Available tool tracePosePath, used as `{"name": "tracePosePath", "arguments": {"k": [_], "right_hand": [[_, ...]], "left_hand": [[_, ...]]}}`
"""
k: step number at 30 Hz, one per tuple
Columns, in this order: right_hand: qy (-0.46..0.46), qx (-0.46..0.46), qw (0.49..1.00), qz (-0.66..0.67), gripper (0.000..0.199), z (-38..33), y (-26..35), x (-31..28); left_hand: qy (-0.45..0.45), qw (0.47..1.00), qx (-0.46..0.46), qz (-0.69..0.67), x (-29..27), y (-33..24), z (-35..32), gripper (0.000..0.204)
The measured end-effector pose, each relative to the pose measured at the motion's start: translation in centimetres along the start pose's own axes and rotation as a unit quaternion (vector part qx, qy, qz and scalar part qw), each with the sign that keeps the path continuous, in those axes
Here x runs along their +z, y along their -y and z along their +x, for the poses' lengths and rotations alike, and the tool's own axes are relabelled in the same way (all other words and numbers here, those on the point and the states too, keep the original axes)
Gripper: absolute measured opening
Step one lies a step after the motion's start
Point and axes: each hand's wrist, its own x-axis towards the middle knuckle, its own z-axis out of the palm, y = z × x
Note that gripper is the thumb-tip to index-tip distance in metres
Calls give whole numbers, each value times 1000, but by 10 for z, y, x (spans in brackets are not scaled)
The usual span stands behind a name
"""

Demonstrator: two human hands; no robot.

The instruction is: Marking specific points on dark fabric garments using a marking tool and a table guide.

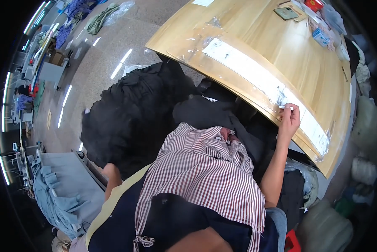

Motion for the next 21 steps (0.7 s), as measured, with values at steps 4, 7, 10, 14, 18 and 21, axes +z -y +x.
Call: {"name": "tracePosePath", "arguments": {"k": [4, 7, 10, 14, 18, 21], "right_hand": [[2, 9, 1000, 6, 12, -4, 7, -3], [-4, 6, 1000, 13, 12, -3, -2, -6], [1, -10, 1000, 5, 12, -3, 0, 1], [4, 14, 1000, -22, 12, -8, 6, -6], [7, 36, 999, 39, 12, -12, 10, -19], [-29, 104, 978, 177, 12, -8, 24, -12]], "left_hand": [[-264, 820, -36, -507, -50, -168, -29, 20], [-148, 713, 354, -587, -172, -289, -80, 20], [242, 686, 327, -603, -210, -385, -99, 44], [459, 626, 331, -536, -208, -420, -93, 23], [96, 630, 352, -686, -215, -382, -110, 8], [1, 456, 384, -803, -282, -329, -137, 8]]}}
